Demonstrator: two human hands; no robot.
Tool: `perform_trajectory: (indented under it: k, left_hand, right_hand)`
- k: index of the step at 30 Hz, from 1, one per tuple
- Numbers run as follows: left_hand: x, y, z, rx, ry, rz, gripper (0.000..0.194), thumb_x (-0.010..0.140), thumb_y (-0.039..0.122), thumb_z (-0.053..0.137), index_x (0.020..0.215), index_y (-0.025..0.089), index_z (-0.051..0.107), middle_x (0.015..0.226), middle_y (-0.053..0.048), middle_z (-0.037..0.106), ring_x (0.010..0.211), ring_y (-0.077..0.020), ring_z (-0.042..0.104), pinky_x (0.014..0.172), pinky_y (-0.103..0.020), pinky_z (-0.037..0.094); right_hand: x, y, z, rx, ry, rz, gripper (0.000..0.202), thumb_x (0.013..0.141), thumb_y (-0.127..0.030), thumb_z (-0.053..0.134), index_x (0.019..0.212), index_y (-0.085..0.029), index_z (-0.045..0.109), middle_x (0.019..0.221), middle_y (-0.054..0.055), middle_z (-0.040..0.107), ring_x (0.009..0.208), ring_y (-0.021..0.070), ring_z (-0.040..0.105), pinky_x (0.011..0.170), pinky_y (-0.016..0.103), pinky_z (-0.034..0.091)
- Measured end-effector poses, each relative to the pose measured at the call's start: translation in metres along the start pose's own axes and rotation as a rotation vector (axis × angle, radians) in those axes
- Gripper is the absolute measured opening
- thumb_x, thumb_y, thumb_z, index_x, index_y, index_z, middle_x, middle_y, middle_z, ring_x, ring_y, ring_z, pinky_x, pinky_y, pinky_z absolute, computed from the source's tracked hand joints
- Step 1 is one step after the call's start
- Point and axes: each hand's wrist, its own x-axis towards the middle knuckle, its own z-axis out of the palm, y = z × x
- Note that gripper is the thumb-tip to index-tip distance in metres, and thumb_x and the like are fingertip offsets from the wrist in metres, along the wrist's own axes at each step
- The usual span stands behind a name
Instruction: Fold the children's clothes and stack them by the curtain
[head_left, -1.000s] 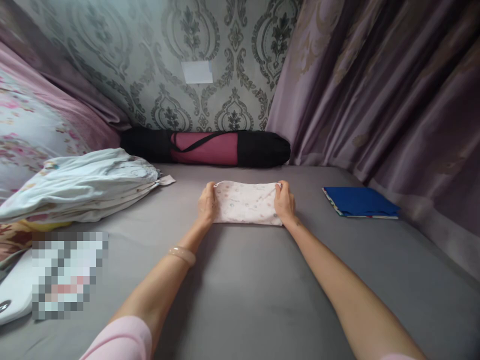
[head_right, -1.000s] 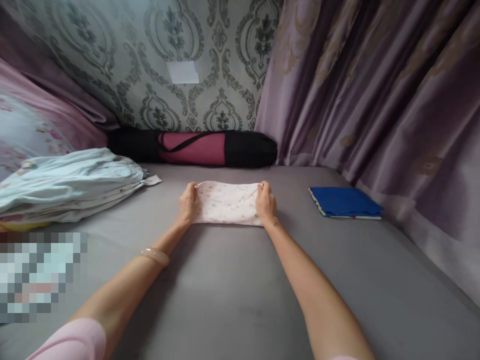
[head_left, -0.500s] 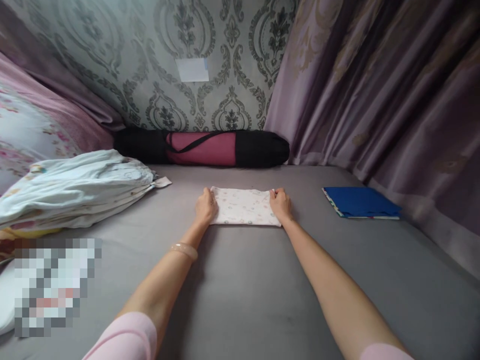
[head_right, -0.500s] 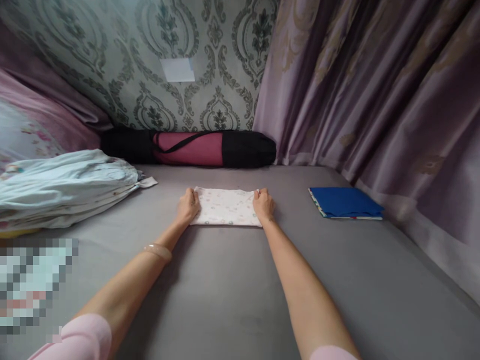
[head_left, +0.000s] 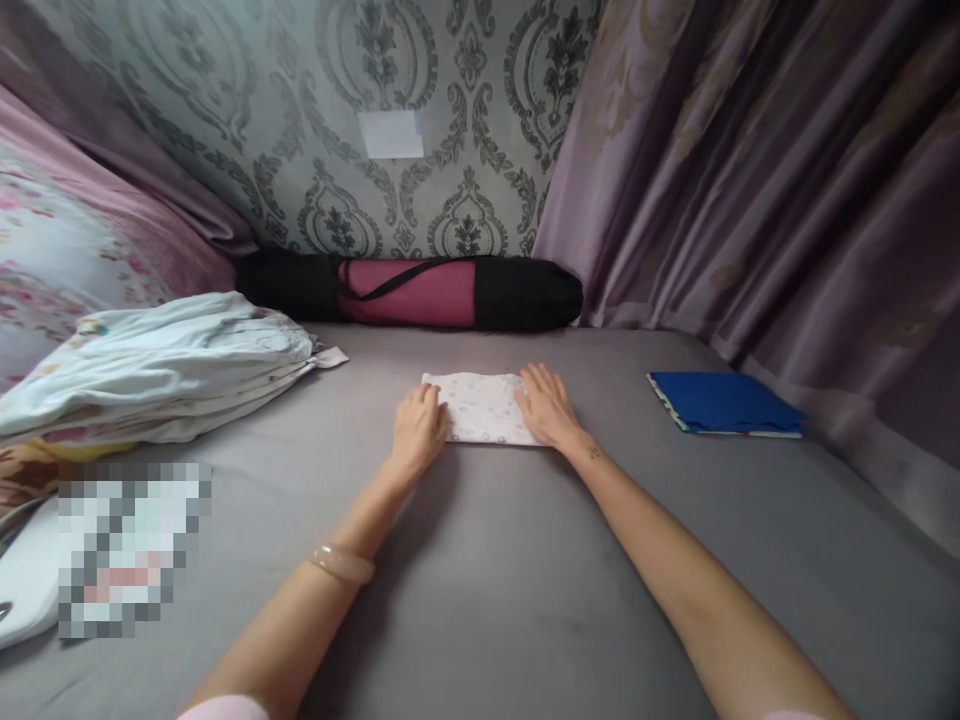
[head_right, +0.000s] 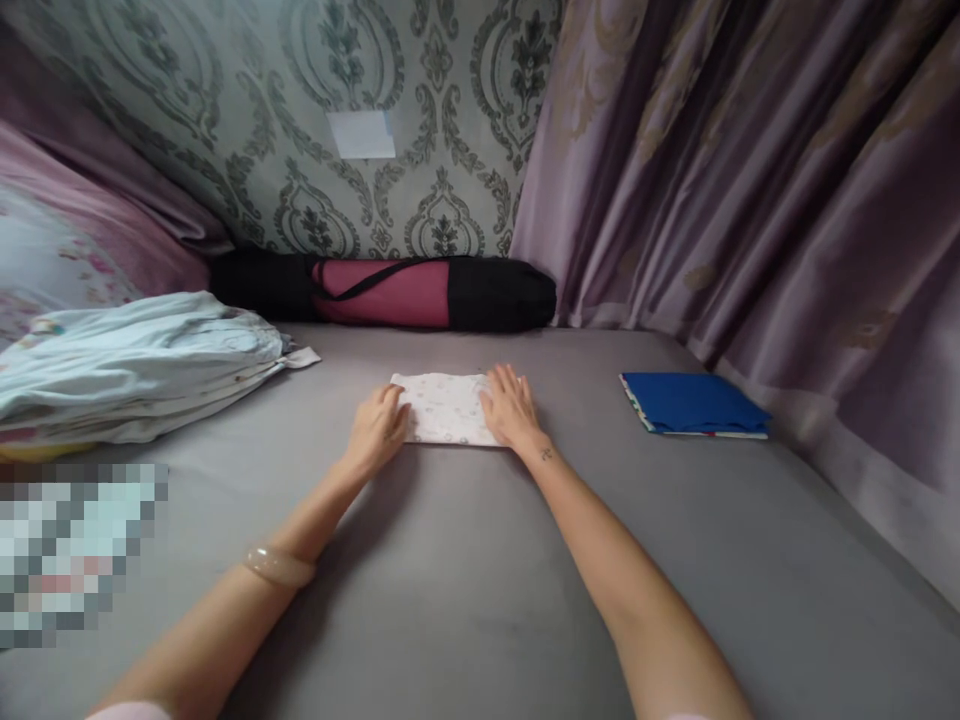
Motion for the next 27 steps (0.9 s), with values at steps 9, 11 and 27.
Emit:
perform_trajectory:
  k: [9,11,27]
  left_hand:
    - [-0.023,-0.003,0.019,-0.032,-0.186,-0.014,0.046,0.099,0.033,0.032,0.137,0.010,0.042,0.149,-0.018,0.037,0.141,-0.0305,0.029,0.112,-0.050,0.027]
    - [-0.022,-0.007,0.021,-0.058,-0.138,-0.018,0.045,0.098,0.033,0.032,0.135,0.009,0.044,0.148,-0.019,0.038,0.140,-0.0309,0.031,0.111,-0.050,0.030]
    - [-0.020,-0.027,0.040,-0.212,0.023,-0.026,0.037,0.094,0.021,0.034,0.128,0.012,0.047,0.138,-0.019,0.050,0.132,-0.0249,0.044,0.110,-0.043,0.037]
  right_hand:
    - [-0.003,0.001,0.026,-0.104,-0.229,0.055,0.066,0.097,-0.043,0.020,0.148,-0.002,0.027,0.156,0.014,0.023,0.144,0.0262,0.016,0.116,0.041,0.012]
    - [0.000,-0.002,0.019,-0.106,-0.287,0.071,0.066,0.097,-0.043,0.021,0.149,-0.003,0.025,0.157,0.014,0.022,0.145,0.0263,0.015,0.116,0.043,0.012]
    - [0.015,-0.047,0.037,-0.047,-0.258,-0.032,0.065,0.098,-0.044,0.017,0.149,-0.005,0.025,0.157,0.012,0.021,0.146,0.0229,0.011,0.117,0.046,0.008]
